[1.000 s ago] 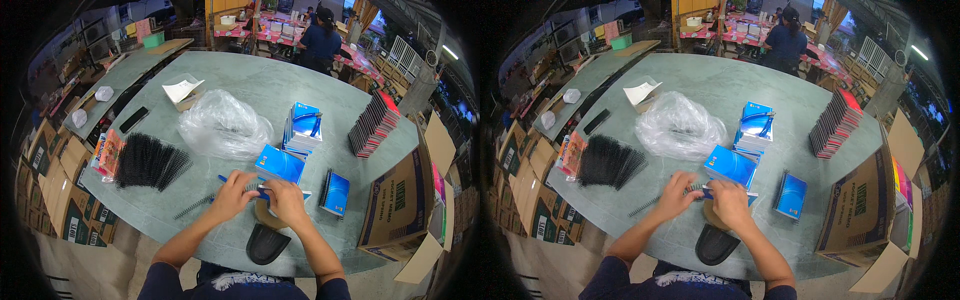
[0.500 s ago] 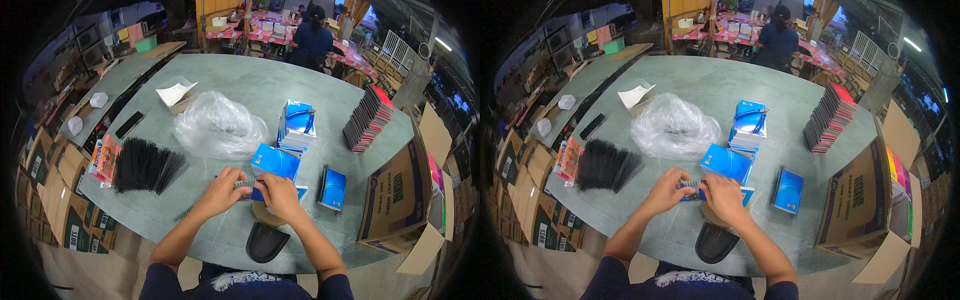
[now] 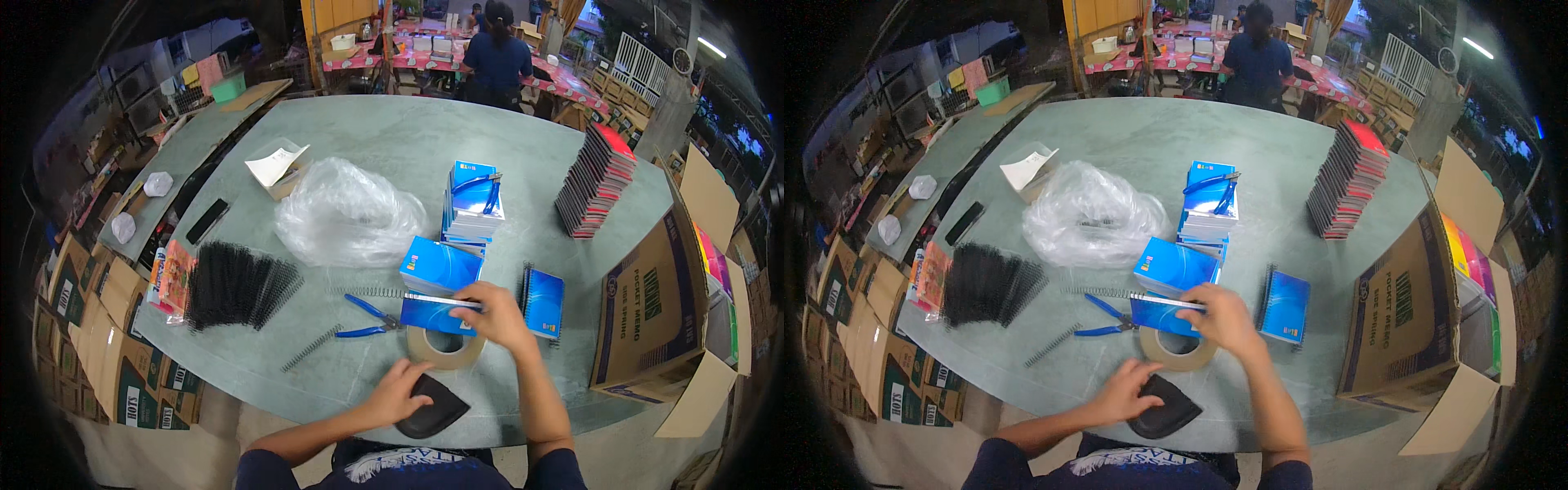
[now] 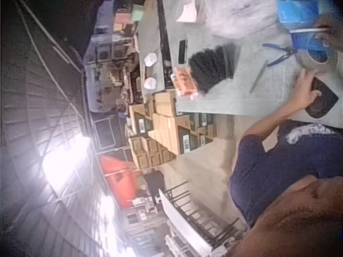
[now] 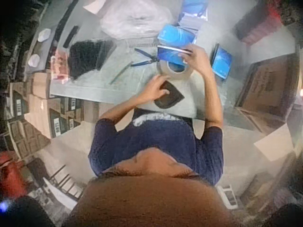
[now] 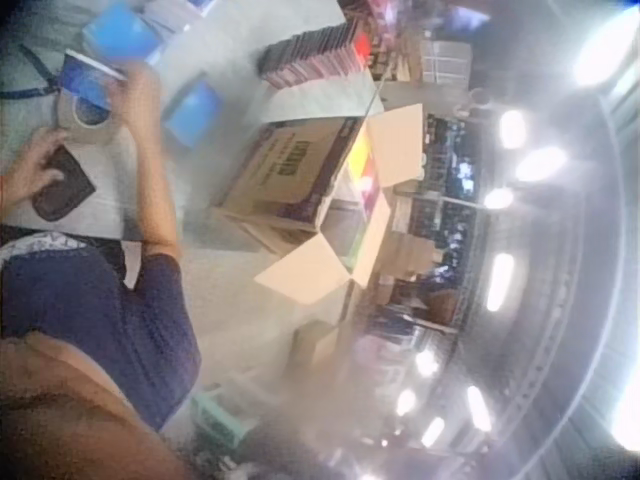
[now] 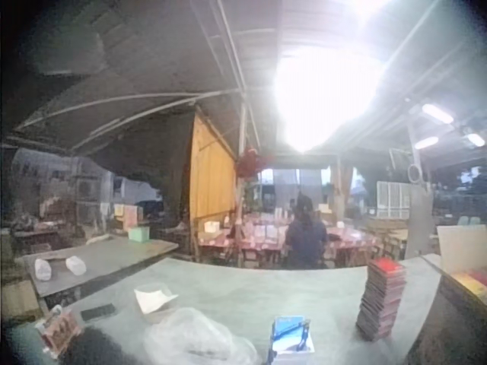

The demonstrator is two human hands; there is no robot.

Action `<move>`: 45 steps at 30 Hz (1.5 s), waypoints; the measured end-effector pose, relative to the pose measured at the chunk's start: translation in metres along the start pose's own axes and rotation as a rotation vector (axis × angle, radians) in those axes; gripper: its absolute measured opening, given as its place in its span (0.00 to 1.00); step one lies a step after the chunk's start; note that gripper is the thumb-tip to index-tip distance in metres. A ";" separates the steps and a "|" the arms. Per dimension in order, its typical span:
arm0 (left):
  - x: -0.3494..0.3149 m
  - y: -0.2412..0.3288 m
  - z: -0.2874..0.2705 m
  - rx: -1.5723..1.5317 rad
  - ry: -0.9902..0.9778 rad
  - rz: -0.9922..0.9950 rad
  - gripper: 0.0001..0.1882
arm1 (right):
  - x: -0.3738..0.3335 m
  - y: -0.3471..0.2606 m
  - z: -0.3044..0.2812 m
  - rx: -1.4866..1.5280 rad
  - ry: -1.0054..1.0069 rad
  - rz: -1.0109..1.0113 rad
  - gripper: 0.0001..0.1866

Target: The person takes colorful spiral-bound notebooks from a box and places them onto a table, then organizes stacks of notebooks and prepares packaging materials using tape and plastic.

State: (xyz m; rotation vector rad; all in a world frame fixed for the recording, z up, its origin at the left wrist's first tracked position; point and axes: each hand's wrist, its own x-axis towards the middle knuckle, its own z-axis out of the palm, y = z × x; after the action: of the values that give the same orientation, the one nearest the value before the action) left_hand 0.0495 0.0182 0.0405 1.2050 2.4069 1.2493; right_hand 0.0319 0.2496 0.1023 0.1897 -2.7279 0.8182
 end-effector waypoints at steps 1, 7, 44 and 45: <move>0.006 0.005 -0.012 -0.126 -0.078 -0.109 0.23 | -0.007 0.019 0.002 0.333 -0.031 0.141 0.10; 0.053 0.008 -0.079 0.045 0.577 -0.058 0.18 | -0.027 0.031 0.031 0.951 0.076 0.392 0.11; 0.094 0.043 -0.076 0.174 0.308 0.136 0.20 | -0.044 0.025 0.039 0.990 0.185 0.352 0.11; 0.087 0.034 -0.064 0.207 0.110 0.153 0.19 | -0.044 0.023 0.040 0.988 0.183 0.350 0.11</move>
State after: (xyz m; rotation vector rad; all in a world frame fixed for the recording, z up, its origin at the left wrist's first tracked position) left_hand -0.0183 0.0533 0.1239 1.4380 2.6210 1.1562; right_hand 0.0594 0.2486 0.0450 -0.1702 -1.9783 2.0943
